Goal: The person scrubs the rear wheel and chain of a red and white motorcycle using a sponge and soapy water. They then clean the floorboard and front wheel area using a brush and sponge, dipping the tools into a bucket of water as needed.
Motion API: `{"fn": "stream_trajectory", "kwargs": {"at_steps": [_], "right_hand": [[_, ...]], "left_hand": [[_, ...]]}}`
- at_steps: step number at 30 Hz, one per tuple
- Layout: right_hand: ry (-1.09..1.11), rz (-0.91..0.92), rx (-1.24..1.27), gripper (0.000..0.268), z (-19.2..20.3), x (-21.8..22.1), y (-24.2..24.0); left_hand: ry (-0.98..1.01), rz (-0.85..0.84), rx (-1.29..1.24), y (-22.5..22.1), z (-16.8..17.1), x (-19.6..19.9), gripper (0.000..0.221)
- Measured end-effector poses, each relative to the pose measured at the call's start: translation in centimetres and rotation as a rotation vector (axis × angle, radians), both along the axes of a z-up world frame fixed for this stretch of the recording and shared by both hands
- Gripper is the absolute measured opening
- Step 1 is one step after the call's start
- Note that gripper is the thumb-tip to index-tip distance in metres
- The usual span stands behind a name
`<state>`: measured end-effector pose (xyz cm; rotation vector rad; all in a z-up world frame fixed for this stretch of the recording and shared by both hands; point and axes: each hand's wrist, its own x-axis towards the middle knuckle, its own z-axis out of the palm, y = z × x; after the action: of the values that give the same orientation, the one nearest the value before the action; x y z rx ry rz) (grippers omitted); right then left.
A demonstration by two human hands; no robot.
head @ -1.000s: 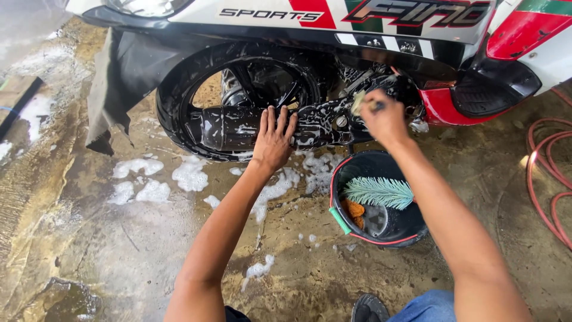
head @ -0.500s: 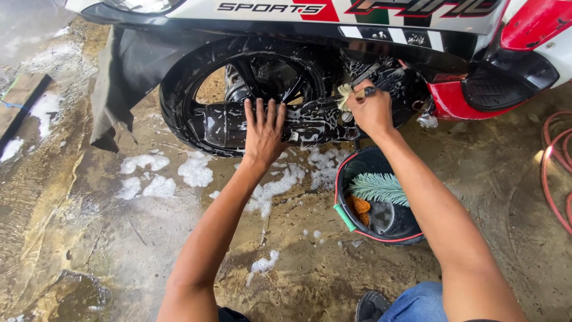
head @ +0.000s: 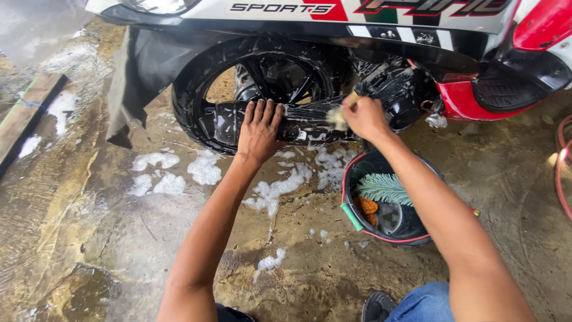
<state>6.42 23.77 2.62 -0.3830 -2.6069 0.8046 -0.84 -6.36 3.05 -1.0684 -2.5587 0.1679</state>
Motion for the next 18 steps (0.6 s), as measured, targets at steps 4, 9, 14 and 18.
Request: {"fn": "stream_trajectory", "kwargs": {"at_steps": [4, 9, 14, 18], "right_hand": [[0.116, 0.126, -0.104, 0.018, 1.1, 0.7, -3.2], [0.184, 0.584, -0.364, 0.019, 4.5, 0.4, -12.8], [0.163, 0.546, -0.329, 0.018, 2.4, 0.7, -7.9], [0.252, 0.316, -0.219, 0.018, 1.0, 1.3, -1.9]], "left_hand": [[0.018, -0.016, 0.012, 0.0, -0.4, -0.3, 0.109], [0.019, -0.017, 0.034, -0.2, -0.7, -0.6, 0.112], [-0.007, 0.012, 0.058, -3.5, 1.1, 0.0, 0.108], [-0.037, 0.012, 0.093, -5.7, 2.2, 0.1, 0.104]]}}
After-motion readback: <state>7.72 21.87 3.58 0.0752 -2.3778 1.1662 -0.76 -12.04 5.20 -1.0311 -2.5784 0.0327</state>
